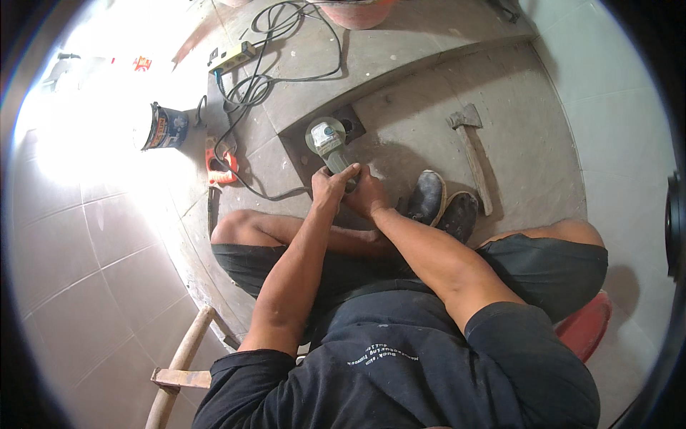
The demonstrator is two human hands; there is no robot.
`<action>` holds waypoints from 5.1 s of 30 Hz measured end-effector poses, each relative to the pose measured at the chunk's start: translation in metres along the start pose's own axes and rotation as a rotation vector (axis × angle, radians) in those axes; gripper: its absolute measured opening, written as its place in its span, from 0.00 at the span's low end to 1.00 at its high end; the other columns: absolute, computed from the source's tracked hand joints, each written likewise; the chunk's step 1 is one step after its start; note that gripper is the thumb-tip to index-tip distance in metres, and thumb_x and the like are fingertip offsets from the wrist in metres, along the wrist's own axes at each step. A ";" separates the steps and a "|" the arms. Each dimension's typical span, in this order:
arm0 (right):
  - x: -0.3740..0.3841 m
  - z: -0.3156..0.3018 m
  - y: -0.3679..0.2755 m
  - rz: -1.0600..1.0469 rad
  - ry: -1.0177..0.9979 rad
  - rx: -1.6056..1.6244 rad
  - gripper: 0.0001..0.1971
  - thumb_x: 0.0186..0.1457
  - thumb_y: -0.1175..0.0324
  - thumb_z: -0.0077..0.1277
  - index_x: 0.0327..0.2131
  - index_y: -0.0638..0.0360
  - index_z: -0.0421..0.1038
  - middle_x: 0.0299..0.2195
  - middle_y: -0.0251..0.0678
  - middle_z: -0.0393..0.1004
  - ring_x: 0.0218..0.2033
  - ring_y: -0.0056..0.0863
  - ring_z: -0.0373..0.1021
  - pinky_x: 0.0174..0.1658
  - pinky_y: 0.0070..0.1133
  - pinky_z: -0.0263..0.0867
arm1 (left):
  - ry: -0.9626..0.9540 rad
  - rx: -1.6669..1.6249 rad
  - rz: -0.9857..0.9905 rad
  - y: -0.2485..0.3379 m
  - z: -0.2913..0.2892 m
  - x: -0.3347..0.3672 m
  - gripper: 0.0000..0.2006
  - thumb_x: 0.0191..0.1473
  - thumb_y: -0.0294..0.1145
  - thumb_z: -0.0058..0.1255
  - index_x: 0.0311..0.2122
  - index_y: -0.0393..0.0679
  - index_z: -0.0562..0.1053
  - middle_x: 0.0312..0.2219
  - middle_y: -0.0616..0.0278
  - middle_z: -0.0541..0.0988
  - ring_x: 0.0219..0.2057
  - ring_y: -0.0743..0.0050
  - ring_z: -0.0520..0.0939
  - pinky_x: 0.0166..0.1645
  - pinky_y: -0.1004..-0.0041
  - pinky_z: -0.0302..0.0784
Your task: The person sits on a small stool and uses an angle grinder to smooth the edges of a floor tile around a drain hole. The person holds the tool with both hands and moves it along the tile perimeter to refine the cut.
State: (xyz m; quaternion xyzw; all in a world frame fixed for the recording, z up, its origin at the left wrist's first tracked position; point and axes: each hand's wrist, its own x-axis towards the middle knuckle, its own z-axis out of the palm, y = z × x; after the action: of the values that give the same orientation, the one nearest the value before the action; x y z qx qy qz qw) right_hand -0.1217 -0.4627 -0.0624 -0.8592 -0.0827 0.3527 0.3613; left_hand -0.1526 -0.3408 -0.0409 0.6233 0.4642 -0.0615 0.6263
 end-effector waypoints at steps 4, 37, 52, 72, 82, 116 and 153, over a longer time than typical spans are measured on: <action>-0.001 -0.001 0.005 0.012 -0.004 0.042 0.44 0.47 0.47 0.70 0.57 0.64 0.59 0.44 0.62 0.80 0.48 0.61 0.78 0.51 0.45 0.75 | -0.011 0.059 -0.006 -0.007 0.003 0.007 0.29 0.49 0.40 0.76 0.50 0.29 0.79 0.40 0.49 0.85 0.40 0.61 0.85 0.49 0.61 0.80; 0.008 -0.111 0.009 -0.214 0.234 -0.544 0.37 0.50 0.43 0.72 0.46 0.64 0.66 0.34 0.58 0.81 0.40 0.62 0.79 0.41 0.46 0.74 | -0.494 -0.506 -0.095 0.014 0.074 0.021 0.35 0.53 0.40 0.74 0.57 0.24 0.72 0.44 0.42 0.83 0.42 0.53 0.87 0.50 0.58 0.84; 0.018 -0.094 0.009 -0.229 0.225 -0.428 0.36 0.49 0.48 0.74 0.50 0.63 0.69 0.39 0.54 0.82 0.44 0.57 0.80 0.45 0.42 0.74 | -0.402 -0.408 -0.113 0.000 0.082 0.040 0.35 0.48 0.41 0.76 0.53 0.23 0.75 0.41 0.41 0.84 0.40 0.55 0.88 0.45 0.60 0.85; 0.017 -0.121 -0.042 0.028 0.106 -0.621 0.34 0.51 0.51 0.72 0.52 0.65 0.70 0.47 0.57 0.81 0.52 0.58 0.77 0.53 0.43 0.72 | -0.376 -0.494 -0.111 0.029 0.071 0.020 0.33 0.49 0.45 0.74 0.47 0.21 0.78 0.36 0.40 0.85 0.34 0.57 0.89 0.39 0.61 0.88; 0.015 -0.121 -0.062 0.023 0.073 -0.709 0.33 0.53 0.52 0.71 0.53 0.65 0.70 0.47 0.59 0.81 0.51 0.58 0.78 0.53 0.44 0.72 | -0.374 -0.525 -0.128 0.028 0.071 0.019 0.35 0.52 0.45 0.71 0.49 0.17 0.75 0.37 0.35 0.84 0.34 0.53 0.89 0.39 0.62 0.88; 0.024 -0.115 -0.076 0.084 0.005 -0.769 0.28 0.58 0.60 0.64 0.57 0.66 0.71 0.50 0.57 0.81 0.53 0.53 0.78 0.58 0.43 0.71 | -0.316 -0.560 -0.163 0.026 0.069 0.024 0.37 0.49 0.44 0.69 0.48 0.13 0.74 0.40 0.32 0.84 0.37 0.49 0.90 0.38 0.61 0.88; -0.026 -0.142 -0.058 -0.030 -0.072 0.076 0.24 0.49 0.71 0.56 0.51 0.72 0.72 0.38 0.44 0.80 0.33 0.31 0.79 0.39 0.28 0.74 | -0.315 -0.487 -0.077 0.047 0.056 -0.019 0.31 0.50 0.49 0.71 0.45 0.26 0.80 0.31 0.48 0.84 0.28 0.65 0.85 0.30 0.68 0.81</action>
State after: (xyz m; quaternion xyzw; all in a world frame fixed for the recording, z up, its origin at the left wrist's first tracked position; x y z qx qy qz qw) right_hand -0.0399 -0.5108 0.0614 -0.8304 -0.0948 0.3808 0.3956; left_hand -0.1044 -0.3878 -0.0061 0.4193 0.3857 -0.0680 0.8190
